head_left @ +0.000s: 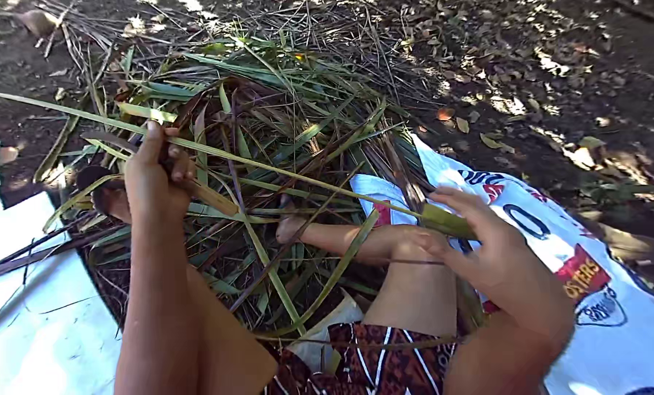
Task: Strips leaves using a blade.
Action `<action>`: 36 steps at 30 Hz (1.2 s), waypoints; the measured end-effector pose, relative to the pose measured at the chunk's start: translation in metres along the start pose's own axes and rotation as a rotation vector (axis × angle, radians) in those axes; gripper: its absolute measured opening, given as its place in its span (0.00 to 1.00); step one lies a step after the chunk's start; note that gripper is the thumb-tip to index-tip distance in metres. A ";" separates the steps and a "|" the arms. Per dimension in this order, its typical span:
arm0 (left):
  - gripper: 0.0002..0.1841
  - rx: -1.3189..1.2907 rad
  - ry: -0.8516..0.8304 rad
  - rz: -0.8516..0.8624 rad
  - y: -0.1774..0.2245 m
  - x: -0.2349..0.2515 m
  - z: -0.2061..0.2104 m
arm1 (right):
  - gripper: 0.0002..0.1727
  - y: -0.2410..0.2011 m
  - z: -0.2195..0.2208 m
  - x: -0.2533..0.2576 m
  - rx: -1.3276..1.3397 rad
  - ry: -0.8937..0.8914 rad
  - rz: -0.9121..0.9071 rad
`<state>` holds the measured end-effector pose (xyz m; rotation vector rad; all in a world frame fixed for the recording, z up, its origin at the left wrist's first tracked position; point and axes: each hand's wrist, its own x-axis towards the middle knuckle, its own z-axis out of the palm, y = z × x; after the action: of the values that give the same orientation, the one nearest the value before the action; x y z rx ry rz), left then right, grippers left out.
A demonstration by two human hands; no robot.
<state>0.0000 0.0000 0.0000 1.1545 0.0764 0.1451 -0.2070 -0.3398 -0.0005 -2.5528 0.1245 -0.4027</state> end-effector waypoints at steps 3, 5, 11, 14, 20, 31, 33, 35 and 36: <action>0.20 0.000 0.061 0.063 -0.003 0.004 -0.003 | 0.17 0.010 0.030 0.010 0.291 -0.253 0.024; 0.22 0.069 0.111 0.088 -0.003 0.001 0.003 | 0.15 -0.003 0.052 0.019 0.629 -0.440 -0.048; 0.35 0.465 -0.382 0.159 -0.017 -0.050 0.028 | 0.09 -0.056 0.100 0.041 0.969 -0.510 -0.087; 0.44 0.450 -0.644 0.104 -0.023 -0.060 0.026 | 0.11 -0.069 0.103 0.042 0.944 -0.532 -0.108; 0.32 0.508 -0.923 -0.013 -0.024 -0.065 0.013 | 0.12 -0.076 0.123 0.032 0.691 -0.089 -0.318; 0.20 0.828 -0.781 0.333 -0.049 -0.090 0.015 | 0.28 -0.057 0.129 0.004 0.947 -0.069 -0.165; 0.26 0.853 -0.798 0.438 -0.052 -0.097 0.019 | 0.31 -0.057 0.129 -0.003 1.060 -0.080 -0.134; 0.31 0.918 -0.823 0.468 -0.054 -0.103 0.024 | 0.31 -0.057 0.129 -0.006 1.150 -0.101 -0.107; 0.31 0.945 -0.845 0.456 -0.055 -0.105 0.027 | 0.29 -0.057 0.130 -0.007 1.186 -0.109 -0.092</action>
<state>-0.0964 -0.0620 -0.0406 2.0760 -0.9644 0.0024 -0.1735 -0.2250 -0.0767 -1.4011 -0.2191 -0.2464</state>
